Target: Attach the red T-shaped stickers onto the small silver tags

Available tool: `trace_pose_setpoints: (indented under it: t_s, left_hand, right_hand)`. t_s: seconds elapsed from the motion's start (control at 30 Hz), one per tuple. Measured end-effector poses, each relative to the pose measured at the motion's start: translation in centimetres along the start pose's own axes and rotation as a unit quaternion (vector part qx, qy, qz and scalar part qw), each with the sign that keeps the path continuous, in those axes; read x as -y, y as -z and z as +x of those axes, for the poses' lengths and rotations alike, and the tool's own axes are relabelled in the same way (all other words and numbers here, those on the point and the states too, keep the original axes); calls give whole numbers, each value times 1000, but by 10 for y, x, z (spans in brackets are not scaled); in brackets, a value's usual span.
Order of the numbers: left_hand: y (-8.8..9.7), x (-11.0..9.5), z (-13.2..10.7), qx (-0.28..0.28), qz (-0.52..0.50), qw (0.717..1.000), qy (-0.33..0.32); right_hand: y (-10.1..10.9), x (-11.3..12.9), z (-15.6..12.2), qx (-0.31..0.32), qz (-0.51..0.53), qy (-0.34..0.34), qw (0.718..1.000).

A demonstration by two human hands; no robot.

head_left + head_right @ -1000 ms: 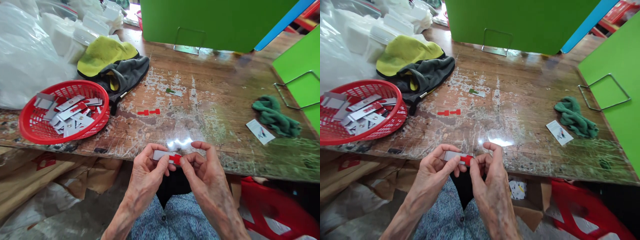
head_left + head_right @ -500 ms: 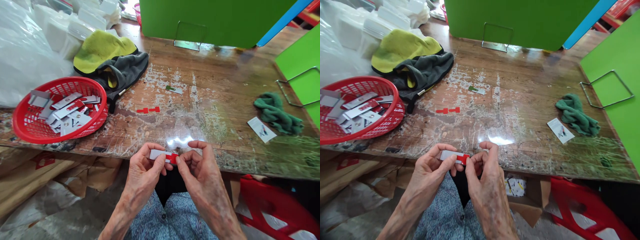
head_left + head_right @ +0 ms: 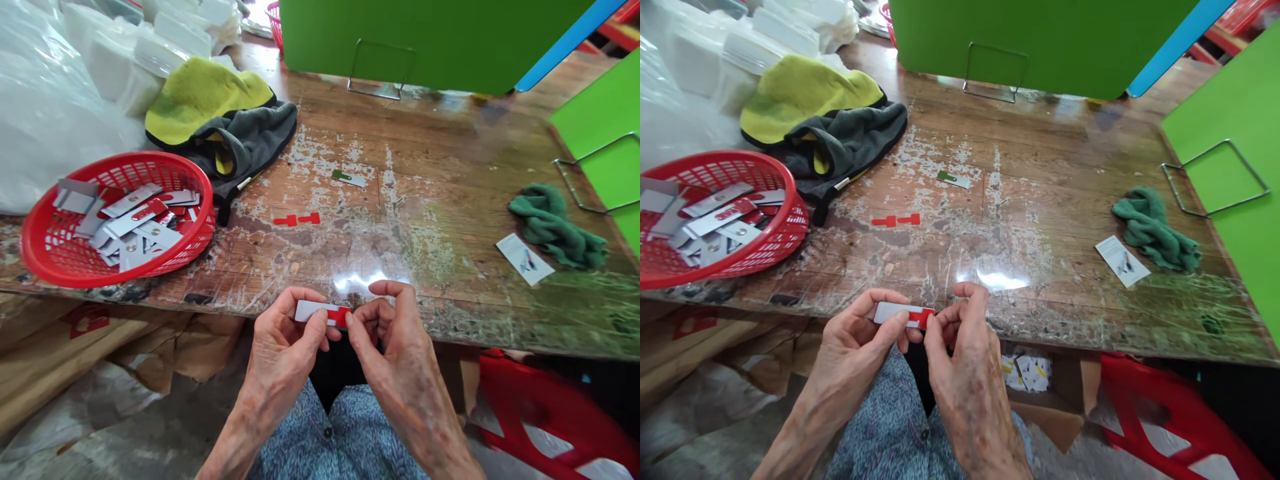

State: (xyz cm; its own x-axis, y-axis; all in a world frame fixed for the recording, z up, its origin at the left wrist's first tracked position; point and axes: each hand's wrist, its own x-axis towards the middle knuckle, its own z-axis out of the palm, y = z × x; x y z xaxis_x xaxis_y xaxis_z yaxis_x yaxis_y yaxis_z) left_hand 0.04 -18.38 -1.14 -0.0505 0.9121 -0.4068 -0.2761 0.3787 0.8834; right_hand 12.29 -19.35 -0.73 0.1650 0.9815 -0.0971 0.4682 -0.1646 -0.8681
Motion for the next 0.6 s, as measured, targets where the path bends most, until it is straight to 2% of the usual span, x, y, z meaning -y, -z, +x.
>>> trace_pose_setpoints:
  t_s: [0.17, 0.23, 0.3, 0.4, 0.5, 0.6]
  left_hand:
    - [2, 2, -1, -30, 11, 999, -4]
    - [4, 3, 0, -40, 7, 999, -6]
    - [7, 4, 1, -38, -1, 999, -7]
    - [8, 3, 1, -17, -18, 1000, -3]
    - [10, 1, 0, 5, -40, 999, 7]
    - [11, -2, -1, 15, -56, 998, 17]
  right_hand:
    - [3, -3, -1, -39, -38, 9, 998]
    - [7, -7, -1, -37, -45, 3, 998]
    - [11, -10, 0, 3, -25, -18, 1000]
    - [12, -9, 4, 66, 64, -58, 994]
    - [8, -6, 11, 127, 170, -76, 974]
    - [5, -3, 14, 192, 234, -81, 950]
